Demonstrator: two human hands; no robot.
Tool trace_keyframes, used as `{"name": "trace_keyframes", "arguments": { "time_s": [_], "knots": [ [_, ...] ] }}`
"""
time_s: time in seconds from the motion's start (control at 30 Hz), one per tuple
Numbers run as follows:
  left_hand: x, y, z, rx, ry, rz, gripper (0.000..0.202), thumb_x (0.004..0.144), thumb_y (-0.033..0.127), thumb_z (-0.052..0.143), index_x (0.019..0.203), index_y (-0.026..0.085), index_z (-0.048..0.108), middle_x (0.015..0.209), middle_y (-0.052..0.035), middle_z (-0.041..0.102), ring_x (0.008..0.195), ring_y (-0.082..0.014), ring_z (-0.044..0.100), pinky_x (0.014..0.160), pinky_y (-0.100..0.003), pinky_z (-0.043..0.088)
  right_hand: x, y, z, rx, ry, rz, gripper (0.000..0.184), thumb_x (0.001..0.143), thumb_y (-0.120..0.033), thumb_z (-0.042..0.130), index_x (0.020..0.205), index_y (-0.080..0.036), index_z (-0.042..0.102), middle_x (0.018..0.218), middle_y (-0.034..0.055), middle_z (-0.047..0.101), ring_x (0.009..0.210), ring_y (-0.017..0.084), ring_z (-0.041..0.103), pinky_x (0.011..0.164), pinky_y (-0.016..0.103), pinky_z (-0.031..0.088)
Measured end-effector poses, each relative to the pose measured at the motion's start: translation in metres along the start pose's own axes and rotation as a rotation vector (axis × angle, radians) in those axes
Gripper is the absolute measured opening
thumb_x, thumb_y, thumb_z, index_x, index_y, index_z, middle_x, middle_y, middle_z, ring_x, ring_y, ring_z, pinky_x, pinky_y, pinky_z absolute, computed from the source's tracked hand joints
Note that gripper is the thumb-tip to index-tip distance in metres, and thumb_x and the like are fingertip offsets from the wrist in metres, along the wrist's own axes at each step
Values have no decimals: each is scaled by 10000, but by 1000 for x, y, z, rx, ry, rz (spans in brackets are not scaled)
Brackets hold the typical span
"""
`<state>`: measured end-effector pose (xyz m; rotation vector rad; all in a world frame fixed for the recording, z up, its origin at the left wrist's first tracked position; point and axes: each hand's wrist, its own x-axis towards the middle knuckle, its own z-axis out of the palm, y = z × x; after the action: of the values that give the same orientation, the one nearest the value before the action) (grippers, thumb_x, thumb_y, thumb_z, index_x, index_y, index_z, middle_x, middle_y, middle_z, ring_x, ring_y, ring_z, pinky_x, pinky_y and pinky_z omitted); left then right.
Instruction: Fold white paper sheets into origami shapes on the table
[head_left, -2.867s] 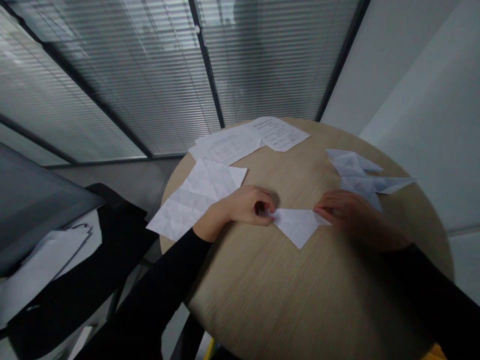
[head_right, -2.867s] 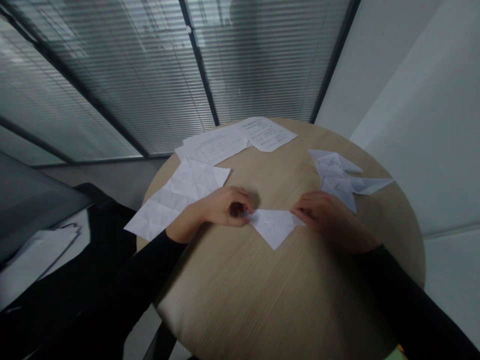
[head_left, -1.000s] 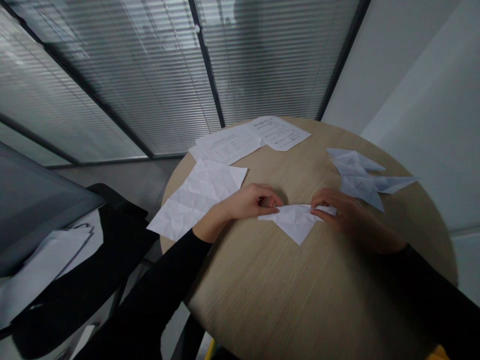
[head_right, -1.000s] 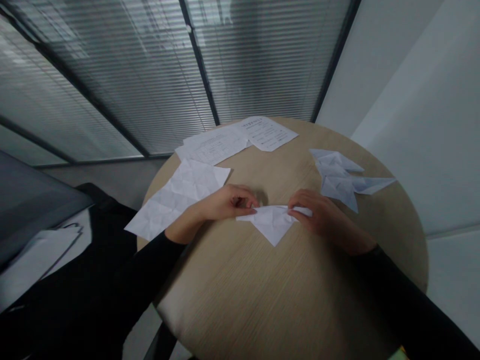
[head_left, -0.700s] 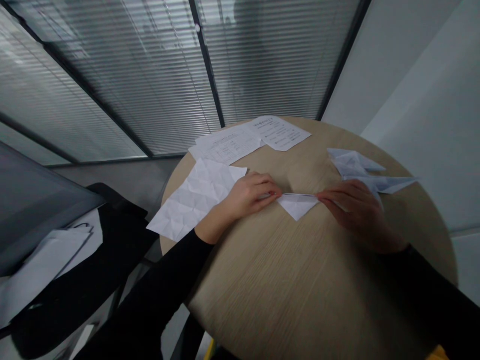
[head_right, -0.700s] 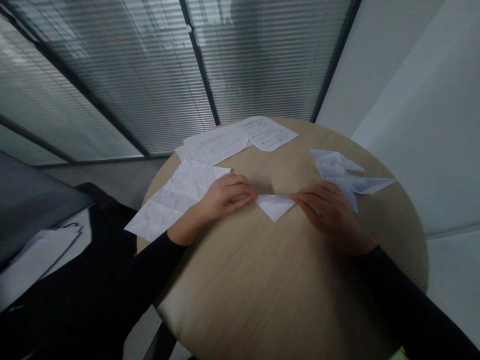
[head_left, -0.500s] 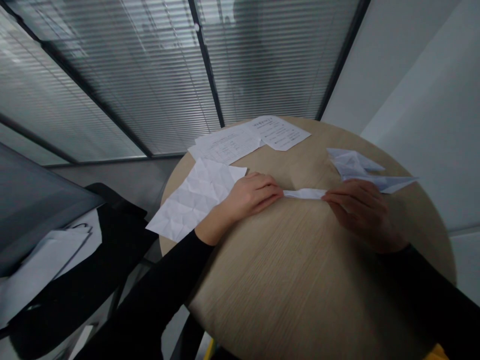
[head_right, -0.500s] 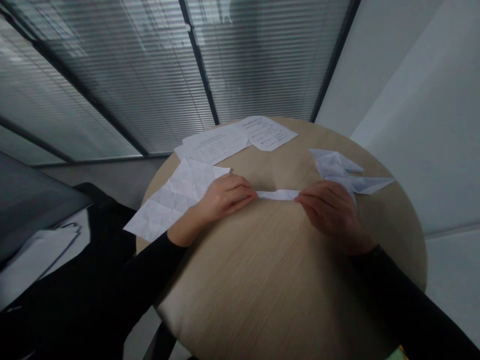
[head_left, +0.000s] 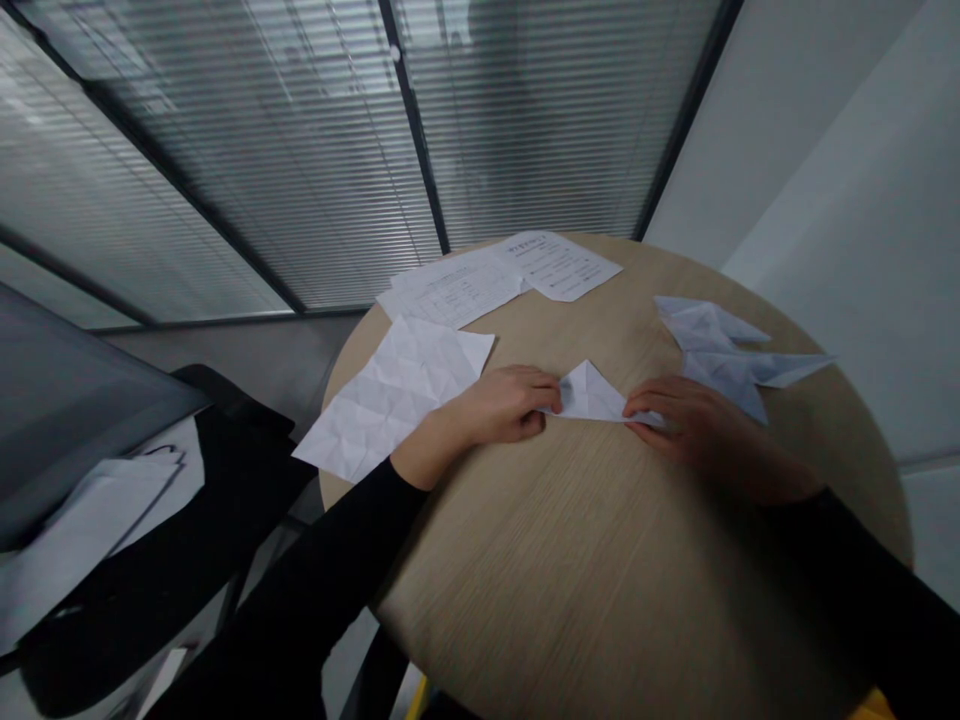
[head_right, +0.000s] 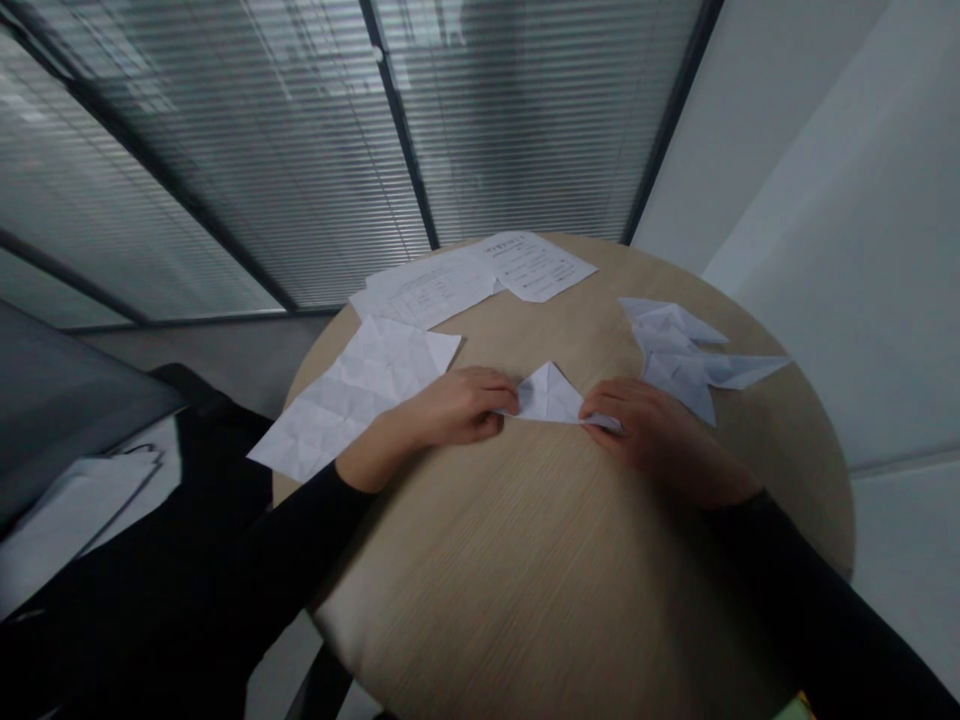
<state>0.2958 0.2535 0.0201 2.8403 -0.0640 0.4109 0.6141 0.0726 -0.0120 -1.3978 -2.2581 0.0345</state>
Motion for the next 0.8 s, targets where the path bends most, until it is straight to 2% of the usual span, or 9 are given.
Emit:
{"name": "trace_keyframes", "arguments": {
  "time_s": [0.1,0.23,0.47,0.8],
  "knots": [
    [-2,-2,1,-23,-7,-17,345,880,57,639,1143,226,785,1218,-102,824,1150,-270,779,1077,-413,610,0,-1,-1,14,0,-1,138,1056,-205,755,1137,-298,816,1117,57,871,1048,299,830,946,485,663],
    [-5,-4,0,-57,10,-40,333,892,56,626,1131,218,792,1226,-104,827,1161,-261,790,1028,-384,631,0,-4,-3,2,-16,22,166,1080,-196,737,1138,-298,856,1148,87,886,1057,311,839,968,496,675],
    [-7,-7,-5,-29,18,-29,377,882,-4,605,1113,221,800,1162,-89,834,1117,-252,795,987,-373,632,-1,-3,-4,33,-2,23,182,1047,-183,754,1130,-302,865,1124,69,886,1043,307,845,946,500,687],
    [-9,-18,-8,-59,4,5,427,931,-39,595,1106,243,863,1205,-63,896,1174,-244,840,1065,-386,634,-8,0,-7,132,17,97,230,1037,-183,723,1188,-257,879,1205,105,866,1112,302,846,979,492,707]
  ]
}}
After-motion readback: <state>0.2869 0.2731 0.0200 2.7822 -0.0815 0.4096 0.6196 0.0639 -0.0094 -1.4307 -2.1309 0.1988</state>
